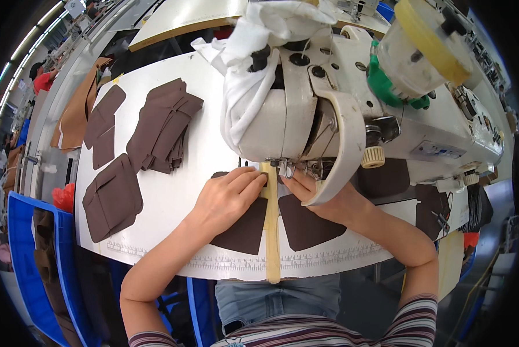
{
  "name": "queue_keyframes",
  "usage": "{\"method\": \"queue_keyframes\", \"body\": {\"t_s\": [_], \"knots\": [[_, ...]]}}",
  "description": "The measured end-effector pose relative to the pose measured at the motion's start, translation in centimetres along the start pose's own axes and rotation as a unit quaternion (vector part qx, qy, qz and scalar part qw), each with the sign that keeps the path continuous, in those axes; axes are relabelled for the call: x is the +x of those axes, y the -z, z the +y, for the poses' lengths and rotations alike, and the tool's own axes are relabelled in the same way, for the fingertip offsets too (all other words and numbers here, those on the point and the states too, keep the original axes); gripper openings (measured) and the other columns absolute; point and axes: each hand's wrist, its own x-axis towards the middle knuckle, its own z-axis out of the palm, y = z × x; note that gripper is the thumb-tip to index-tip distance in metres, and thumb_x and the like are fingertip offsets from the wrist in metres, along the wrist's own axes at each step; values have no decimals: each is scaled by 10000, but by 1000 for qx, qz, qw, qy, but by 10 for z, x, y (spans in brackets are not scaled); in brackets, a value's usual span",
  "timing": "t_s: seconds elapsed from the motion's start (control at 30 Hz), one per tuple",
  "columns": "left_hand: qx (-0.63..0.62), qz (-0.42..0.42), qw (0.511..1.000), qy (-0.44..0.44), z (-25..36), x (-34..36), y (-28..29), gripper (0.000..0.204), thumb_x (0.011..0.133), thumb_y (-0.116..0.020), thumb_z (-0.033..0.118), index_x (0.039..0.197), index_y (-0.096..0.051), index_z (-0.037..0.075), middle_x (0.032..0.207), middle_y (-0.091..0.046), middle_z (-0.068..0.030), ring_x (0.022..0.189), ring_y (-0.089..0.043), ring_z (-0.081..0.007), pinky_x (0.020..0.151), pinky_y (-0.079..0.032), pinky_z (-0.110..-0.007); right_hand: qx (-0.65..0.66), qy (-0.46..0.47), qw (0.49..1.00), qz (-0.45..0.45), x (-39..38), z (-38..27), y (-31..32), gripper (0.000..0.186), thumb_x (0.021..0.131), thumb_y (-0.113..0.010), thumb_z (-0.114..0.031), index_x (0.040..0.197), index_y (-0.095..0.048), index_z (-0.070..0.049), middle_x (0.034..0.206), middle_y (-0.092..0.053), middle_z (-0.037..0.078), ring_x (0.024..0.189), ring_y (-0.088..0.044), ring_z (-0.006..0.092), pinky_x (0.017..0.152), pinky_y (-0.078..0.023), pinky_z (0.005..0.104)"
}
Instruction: The person sews small leather pieces together using an industrial sewing machine.
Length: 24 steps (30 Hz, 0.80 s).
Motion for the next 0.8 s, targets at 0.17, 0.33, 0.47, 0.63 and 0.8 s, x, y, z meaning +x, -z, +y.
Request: {"method": "queue_keyframes", "body": {"t_s": [0.17,0.33,0.47,0.63,0.8], "knots": [[-38,6,999,-10,2,0,-17,205,747,-650,44,942,-659,-21,996,-668,-93,965,-664,-226,666,-576,-298,48,-8,999,20,1,4,3,202,790,-638,-79,983,-644,-18,800,-615,39,728,-633,164,598,-565,296],[11,20,999,-31,2,1,-24,257,708,-643,20,956,-675,-37,1033,-660,-111,1021,-644,-239,684,-577,-286,40,2,999,-5,2,4,6,204,787,-636,-75,979,-644,-8,784,-618,47,732,-629,167,589,-558,284],[13,13,1000,-20,3,4,-26,276,695,-647,20,963,-673,-44,991,-642,-90,944,-633,-204,638,-560,-274,17,8,999,29,2,2,7,211,770,-643,-76,969,-652,-8,812,-616,64,765,-620,177,582,-555,280],[29,20,999,-17,6,6,-27,271,686,-658,22,949,-675,-44,973,-634,-74,892,-620,-180,601,-547,-271,15,6,1000,15,1,0,6,201,752,-647,-80,941,-662,-15,831,-606,64,785,-612,178,571,-550,277],[34,11,999,-18,5,6,-27,250,683,-670,22,925,-679,-38,963,-631,-69,879,-616,-174,593,-544,-268,25,0,999,-26,0,0,4,226,719,-664,-96,936,-666,-32,794,-580,61,782,-607,187,574,-550,272]]}}
